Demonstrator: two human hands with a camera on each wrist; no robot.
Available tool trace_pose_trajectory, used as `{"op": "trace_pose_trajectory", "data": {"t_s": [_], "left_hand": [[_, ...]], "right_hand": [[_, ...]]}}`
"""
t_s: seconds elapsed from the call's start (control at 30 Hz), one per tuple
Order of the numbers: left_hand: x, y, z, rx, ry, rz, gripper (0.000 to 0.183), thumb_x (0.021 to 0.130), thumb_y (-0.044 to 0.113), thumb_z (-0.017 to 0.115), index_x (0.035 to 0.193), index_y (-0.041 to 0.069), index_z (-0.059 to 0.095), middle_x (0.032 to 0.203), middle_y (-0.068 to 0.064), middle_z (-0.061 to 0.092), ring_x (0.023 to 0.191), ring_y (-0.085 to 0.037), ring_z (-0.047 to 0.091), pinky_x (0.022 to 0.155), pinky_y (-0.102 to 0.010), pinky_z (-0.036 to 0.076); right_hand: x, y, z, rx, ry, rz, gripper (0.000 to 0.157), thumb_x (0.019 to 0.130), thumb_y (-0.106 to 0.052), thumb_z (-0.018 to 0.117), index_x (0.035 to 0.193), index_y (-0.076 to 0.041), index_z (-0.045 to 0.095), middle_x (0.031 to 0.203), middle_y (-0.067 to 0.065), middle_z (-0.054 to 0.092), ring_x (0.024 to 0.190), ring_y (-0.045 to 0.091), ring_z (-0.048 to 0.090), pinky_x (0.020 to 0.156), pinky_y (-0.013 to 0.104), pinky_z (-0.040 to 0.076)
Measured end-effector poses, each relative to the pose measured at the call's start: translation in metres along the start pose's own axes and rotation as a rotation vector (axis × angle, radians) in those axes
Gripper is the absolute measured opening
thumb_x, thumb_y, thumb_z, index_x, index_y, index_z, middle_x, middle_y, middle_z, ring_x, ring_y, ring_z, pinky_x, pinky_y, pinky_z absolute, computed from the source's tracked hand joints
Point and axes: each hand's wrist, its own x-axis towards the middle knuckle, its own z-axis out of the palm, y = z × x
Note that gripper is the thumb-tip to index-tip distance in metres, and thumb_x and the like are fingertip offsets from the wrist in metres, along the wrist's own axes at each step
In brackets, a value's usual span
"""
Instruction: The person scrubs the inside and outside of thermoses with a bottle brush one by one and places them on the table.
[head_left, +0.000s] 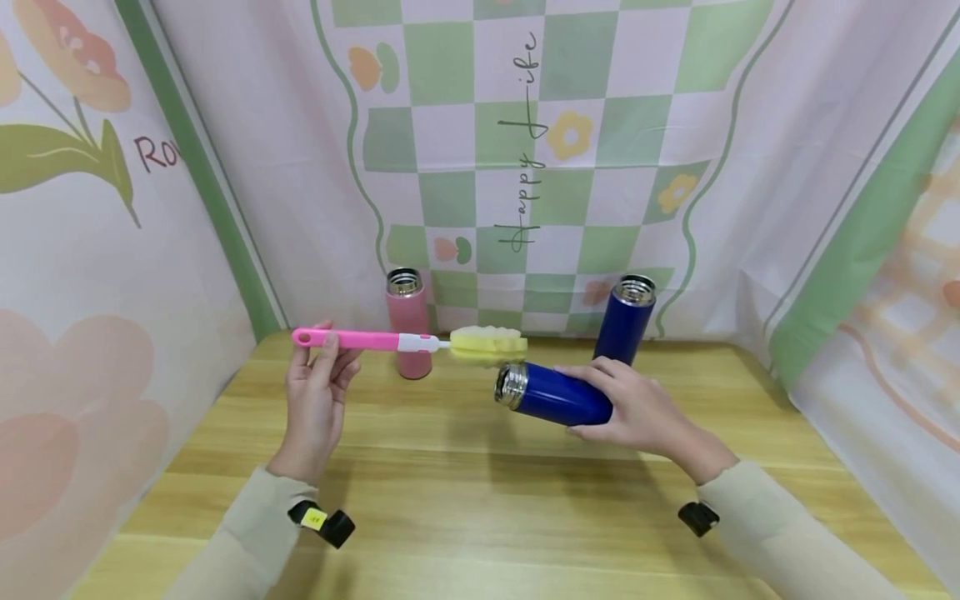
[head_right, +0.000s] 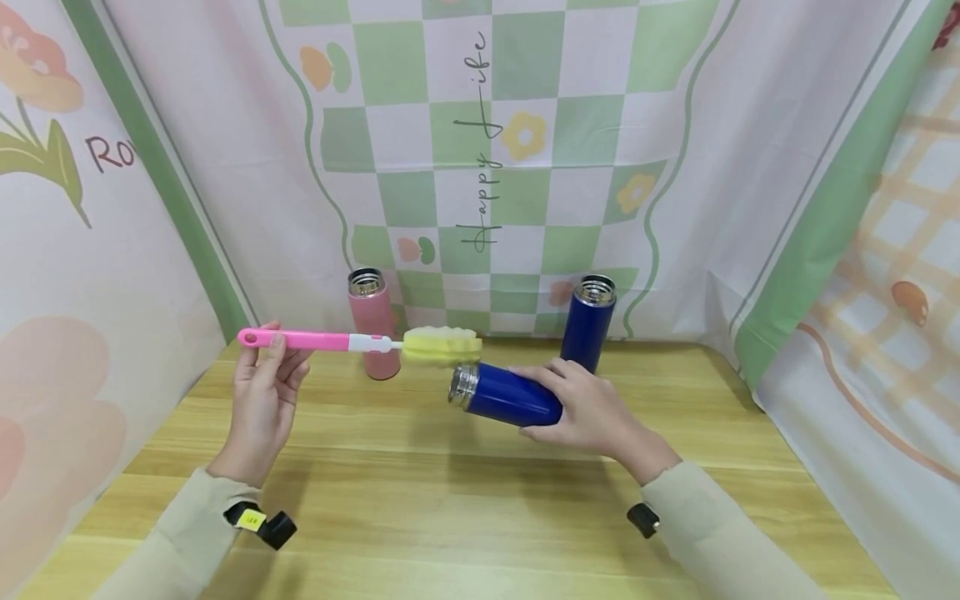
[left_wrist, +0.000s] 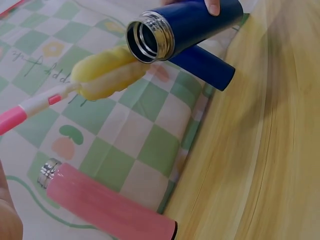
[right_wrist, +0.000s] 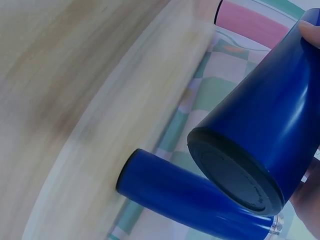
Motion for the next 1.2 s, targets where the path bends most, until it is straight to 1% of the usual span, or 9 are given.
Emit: {"op": "trace_pose_trajectory", "data": {"t_s": [0.3, 0.53, 0.73, 0.8, 0.93, 1.03, 1.2], "left_hand": [[-0.002, 0.001, 0.000, -0.007, -0.008, 0.023, 0.032, 0.101, 0.025, 0.061, 0.128, 0.009, 0.055, 0.099, -0.005, 0.070, 0.086, -0.013, 0.071, 0.071, -0.019, 0.060], [-0.002, 0.000, -0.002, -0.011, 0.001, 0.035, 0.026, 0.101, 0.023, 0.062, 0.124, 0.012, 0.059, 0.099, -0.006, 0.070, 0.085, -0.014, 0.071, 0.070, -0.019, 0.060], [-0.001, -0.001, -0.003, -0.041, -0.003, 0.050, 0.025, 0.100, 0.021, 0.063, 0.122, 0.011, 0.060, 0.097, -0.006, 0.071, 0.083, -0.015, 0.072, 0.069, -0.020, 0.061], [-0.001, -0.002, -0.004, -0.037, -0.005, 0.056, 0.027, 0.100, 0.021, 0.064, 0.123, 0.009, 0.059, 0.097, -0.006, 0.071, 0.083, -0.015, 0.072, 0.069, -0.020, 0.061], [-0.001, -0.001, -0.006, -0.035, 0.002, 0.060, 0.031, 0.099, 0.021, 0.064, 0.126, 0.006, 0.058, 0.098, -0.007, 0.071, 0.082, -0.015, 0.072, 0.070, -0.021, 0.061], [-0.001, -0.001, -0.008, -0.033, 0.005, 0.062, 0.030, 0.100, 0.020, 0.063, 0.126, 0.006, 0.058, 0.097, -0.006, 0.071, 0.081, -0.015, 0.071, 0.070, -0.021, 0.061], [-0.001, 0.000, -0.010, -0.057, 0.009, 0.063, 0.026, 0.100, 0.018, 0.064, 0.122, 0.005, 0.059, 0.094, -0.007, 0.071, 0.080, -0.015, 0.071, 0.068, -0.021, 0.061]], "right_hand": [[0.000, 0.001, -0.002, 0.006, 0.018, 0.003, 0.080, 0.070, -0.052, 0.088, 0.140, -0.034, 0.055, 0.112, 0.002, 0.060, 0.093, 0.023, 0.062, 0.064, 0.045, 0.058], [-0.002, 0.001, -0.001, 0.015, 0.029, 0.023, 0.082, 0.069, -0.053, 0.088, 0.142, -0.035, 0.053, 0.109, 0.000, 0.060, 0.090, 0.021, 0.061, 0.063, 0.043, 0.057], [-0.002, 0.001, 0.000, 0.026, 0.034, 0.038, 0.082, 0.070, -0.053, 0.088, 0.142, -0.035, 0.053, 0.108, -0.001, 0.060, 0.088, 0.020, 0.062, 0.063, 0.042, 0.057], [-0.002, 0.002, 0.000, 0.033, 0.036, 0.044, 0.082, 0.070, -0.054, 0.087, 0.142, -0.035, 0.053, 0.108, -0.002, 0.060, 0.088, 0.020, 0.062, 0.063, 0.041, 0.056], [-0.003, 0.002, 0.000, 0.069, 0.039, 0.070, 0.080, 0.072, -0.055, 0.086, 0.142, -0.034, 0.054, 0.109, -0.002, 0.060, 0.088, 0.021, 0.063, 0.065, 0.043, 0.057], [-0.004, 0.002, 0.000, 0.088, 0.046, 0.084, 0.079, 0.073, -0.056, 0.085, 0.142, -0.033, 0.054, 0.111, -0.001, 0.060, 0.090, 0.023, 0.064, 0.068, 0.044, 0.057], [-0.003, 0.002, 0.002, 0.105, 0.060, 0.089, 0.079, 0.073, -0.054, 0.086, 0.141, -0.030, 0.055, 0.113, 0.000, 0.061, 0.092, 0.025, 0.064, 0.070, 0.047, 0.058]]}}
